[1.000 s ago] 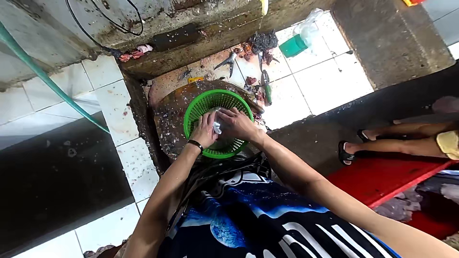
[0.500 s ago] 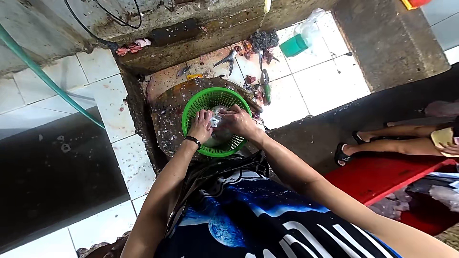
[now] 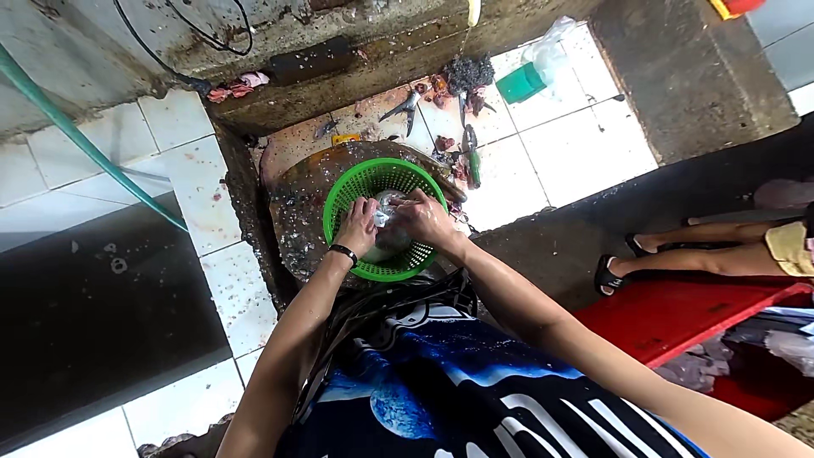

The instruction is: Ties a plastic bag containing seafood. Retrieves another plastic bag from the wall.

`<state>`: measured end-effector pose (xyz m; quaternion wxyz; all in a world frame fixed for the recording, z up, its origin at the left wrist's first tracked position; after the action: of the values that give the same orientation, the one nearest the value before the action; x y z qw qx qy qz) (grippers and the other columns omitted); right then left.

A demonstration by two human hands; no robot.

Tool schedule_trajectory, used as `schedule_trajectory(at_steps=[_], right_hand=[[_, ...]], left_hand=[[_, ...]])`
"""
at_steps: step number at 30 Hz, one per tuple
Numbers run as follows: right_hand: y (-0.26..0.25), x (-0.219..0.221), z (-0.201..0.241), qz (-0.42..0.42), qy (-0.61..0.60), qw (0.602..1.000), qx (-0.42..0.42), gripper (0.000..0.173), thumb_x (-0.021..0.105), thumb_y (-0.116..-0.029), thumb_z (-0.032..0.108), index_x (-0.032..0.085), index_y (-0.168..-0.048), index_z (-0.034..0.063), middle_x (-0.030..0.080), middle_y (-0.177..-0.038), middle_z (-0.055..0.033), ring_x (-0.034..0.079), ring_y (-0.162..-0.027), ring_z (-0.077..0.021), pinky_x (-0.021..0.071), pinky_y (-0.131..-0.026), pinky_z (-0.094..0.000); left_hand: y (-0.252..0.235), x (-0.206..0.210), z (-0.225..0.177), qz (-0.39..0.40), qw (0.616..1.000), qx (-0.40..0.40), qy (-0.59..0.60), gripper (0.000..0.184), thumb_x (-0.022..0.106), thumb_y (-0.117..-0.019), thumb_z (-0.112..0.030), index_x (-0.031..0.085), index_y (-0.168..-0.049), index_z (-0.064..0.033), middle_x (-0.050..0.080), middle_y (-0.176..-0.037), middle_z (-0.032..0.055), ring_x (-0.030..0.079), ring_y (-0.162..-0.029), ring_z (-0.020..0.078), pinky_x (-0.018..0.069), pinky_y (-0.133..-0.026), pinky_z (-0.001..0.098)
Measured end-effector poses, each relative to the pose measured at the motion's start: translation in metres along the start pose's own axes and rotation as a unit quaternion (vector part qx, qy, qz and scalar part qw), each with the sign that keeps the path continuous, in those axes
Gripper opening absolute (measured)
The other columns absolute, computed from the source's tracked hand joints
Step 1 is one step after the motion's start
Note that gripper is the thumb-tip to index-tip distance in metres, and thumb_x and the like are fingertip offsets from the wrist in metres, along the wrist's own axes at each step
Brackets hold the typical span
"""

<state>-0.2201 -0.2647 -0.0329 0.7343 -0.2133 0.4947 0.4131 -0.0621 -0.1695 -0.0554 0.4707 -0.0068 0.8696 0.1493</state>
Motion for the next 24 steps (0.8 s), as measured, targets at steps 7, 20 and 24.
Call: schedule_trajectory(at_steps=[7,20,24], right_hand=[[0.0,0.008,-0.006,-0.025,0.015,0.999,-0.013,0.024,0.065,-0.095,0.027,0.079,-0.115,0.0278,0.068,-0.135,0.0095,0.063,-0.121,-0.0225,0.0527,-0.095,-0.0516],[0.0,0.002,0.0,-0.008,0.001,1.0,0.002,0.023,0.063,-0.0962,0.028,0.078,-0.113,0.0257,0.071,-0.129,0.0056,0.062,-0.123,-0.0236,0.0512,-0.1,-0.052],[-0.002,-0.001,0.0,0.025,-0.008,0.999,0.02,0.029,0.058,-0.0964,0.033,0.076,-0.117,0.025,0.071,-0.129,-0.0005,0.061,-0.126,-0.0295,0.0496,-0.103,-0.056]], left_hand=[[-0.002,-0.005,-0.005,0.03,0.999,-0.02,0.0,0.056,0.071,-0.091,-0.009,0.051,-0.143,-0.012,0.048,-0.146,0.0206,0.047,-0.137,0.0422,0.0452,-0.106,0.0627],[0.001,0.0,-0.004,0.011,1.0,-0.016,0.022,0.054,0.066,-0.0922,-0.01,0.051,-0.144,-0.011,0.05,-0.146,0.0196,0.057,-0.128,0.0383,0.052,-0.102,0.0559],[0.0,-0.002,-0.003,0.046,0.998,-0.036,0.022,0.06,0.061,-0.0943,-0.013,0.045,-0.152,-0.0127,0.042,-0.156,0.0186,0.055,-0.133,0.0348,0.0501,-0.107,0.0506]])
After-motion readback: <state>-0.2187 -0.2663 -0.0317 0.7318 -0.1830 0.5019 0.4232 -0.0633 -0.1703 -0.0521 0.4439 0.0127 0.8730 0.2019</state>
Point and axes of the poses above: each hand's wrist, its own y-axis away from the middle knuckle, its own x-axis out of the palm, z = x × y, the point moved 4 cm from there along -y, towards the middle knuckle
